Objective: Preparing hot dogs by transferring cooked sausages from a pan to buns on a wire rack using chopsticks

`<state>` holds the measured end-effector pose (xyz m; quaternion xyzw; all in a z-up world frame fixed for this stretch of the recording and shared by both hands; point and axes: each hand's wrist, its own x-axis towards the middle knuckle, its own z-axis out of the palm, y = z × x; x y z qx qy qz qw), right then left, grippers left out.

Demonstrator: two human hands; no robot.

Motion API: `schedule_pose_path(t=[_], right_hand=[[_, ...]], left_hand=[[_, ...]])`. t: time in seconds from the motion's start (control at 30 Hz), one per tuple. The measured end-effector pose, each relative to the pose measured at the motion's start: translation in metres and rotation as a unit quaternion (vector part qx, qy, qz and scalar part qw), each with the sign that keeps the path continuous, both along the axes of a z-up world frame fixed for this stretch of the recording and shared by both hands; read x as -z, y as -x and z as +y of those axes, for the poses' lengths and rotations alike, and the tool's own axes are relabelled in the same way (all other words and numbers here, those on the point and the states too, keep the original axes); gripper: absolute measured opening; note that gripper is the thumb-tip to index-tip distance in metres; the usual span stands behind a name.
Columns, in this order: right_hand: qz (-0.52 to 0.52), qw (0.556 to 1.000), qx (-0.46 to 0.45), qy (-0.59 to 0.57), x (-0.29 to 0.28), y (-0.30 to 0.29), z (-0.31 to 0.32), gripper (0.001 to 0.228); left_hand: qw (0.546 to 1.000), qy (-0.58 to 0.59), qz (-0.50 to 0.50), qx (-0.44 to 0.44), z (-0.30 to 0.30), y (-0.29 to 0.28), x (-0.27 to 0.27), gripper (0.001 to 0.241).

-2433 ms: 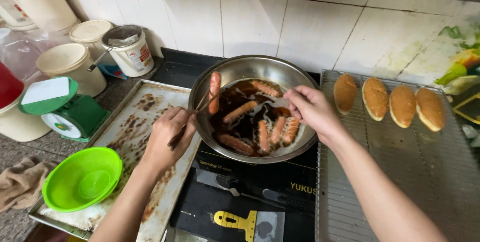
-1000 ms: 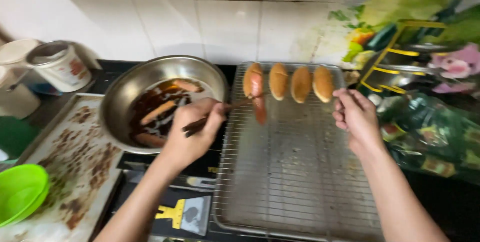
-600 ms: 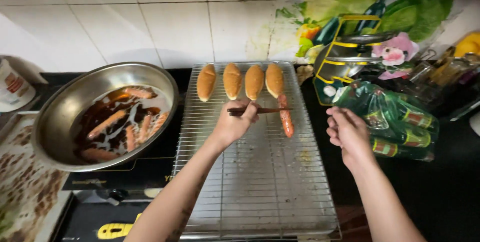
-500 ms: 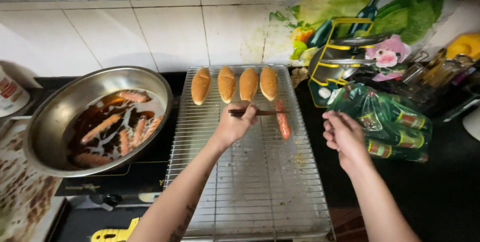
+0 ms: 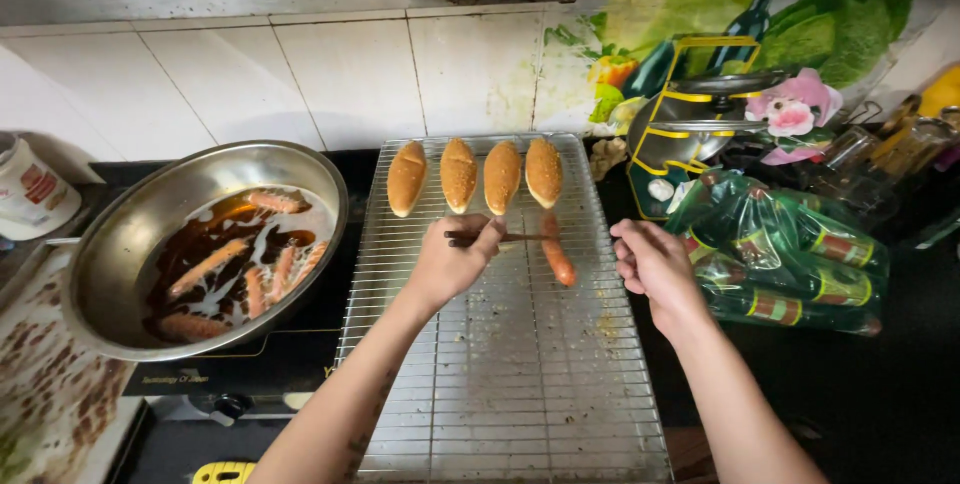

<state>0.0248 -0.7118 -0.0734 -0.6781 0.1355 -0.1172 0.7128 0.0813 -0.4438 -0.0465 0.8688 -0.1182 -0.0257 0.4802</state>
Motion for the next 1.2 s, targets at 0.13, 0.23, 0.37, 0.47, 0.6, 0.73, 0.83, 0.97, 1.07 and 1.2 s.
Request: schedule_pose_path(t=[0.13, 0.23, 0.37, 0.47, 0.6, 0.73, 0.83, 0.97, 1.07, 1.2], right_hand=[[0.029, 1.0, -0.002, -0.008, -0.009, -0.006, 0.015, 0.02], [0.032, 0.999, -0.01, -0.007, -0.02, -0.008, 0.027, 0.019], [0.028, 0.999, -0.045, -0.003, -0.029, -0.015, 0.051, 0.019], [0.023, 0.995, -0.1, -0.006, -0.043, -0.015, 0.088, 0.021], [-0.003, 0.982, -0.187, -0.005, -0.046, -0.021, 0.134, 0.024], [0.015, 0.974, -0.225, -0.016, -0.047, -0.033, 0.174, 0.025], [0.036, 0.973, -0.229, -0.017, -0.046, -0.039, 0.202, 0.022], [0.068, 0.97, -0.235, -0.004, -0.049, -0.04, 0.226, 0.023], [0.081, 0.97, -0.23, 0.005, -0.046, -0.043, 0.233, 0.023], [0.1, 0.969, -0.224, 0.021, -0.049, -0.037, 0.236, 0.024]], left_hand=[[1.0, 0.006, -0.008, 0.005, 0.005, 0.012, -0.018, 0.037], [0.999, 0.023, -0.043, 0.019, 0.024, 0.019, -0.031, 0.035], [0.99, 0.022, -0.141, 0.019, 0.089, 0.036, -0.088, 0.029], [0.975, -0.049, -0.215, 0.019, 0.166, 0.04, -0.116, 0.024], [0.949, -0.243, -0.174, -0.098, 0.257, 0.045, -0.129, 0.027], [0.922, -0.343, -0.106, -0.143, 0.316, 0.028, -0.105, 0.032], [0.915, -0.374, -0.07, -0.131, 0.346, 0.007, -0.082, 0.028], [0.915, -0.384, -0.021, -0.118, 0.356, -0.018, -0.066, 0.031], [0.919, -0.381, -0.001, -0.101, 0.361, -0.036, -0.059, 0.034], [0.913, -0.398, 0.06, -0.07, 0.362, -0.06, -0.052, 0.04]])
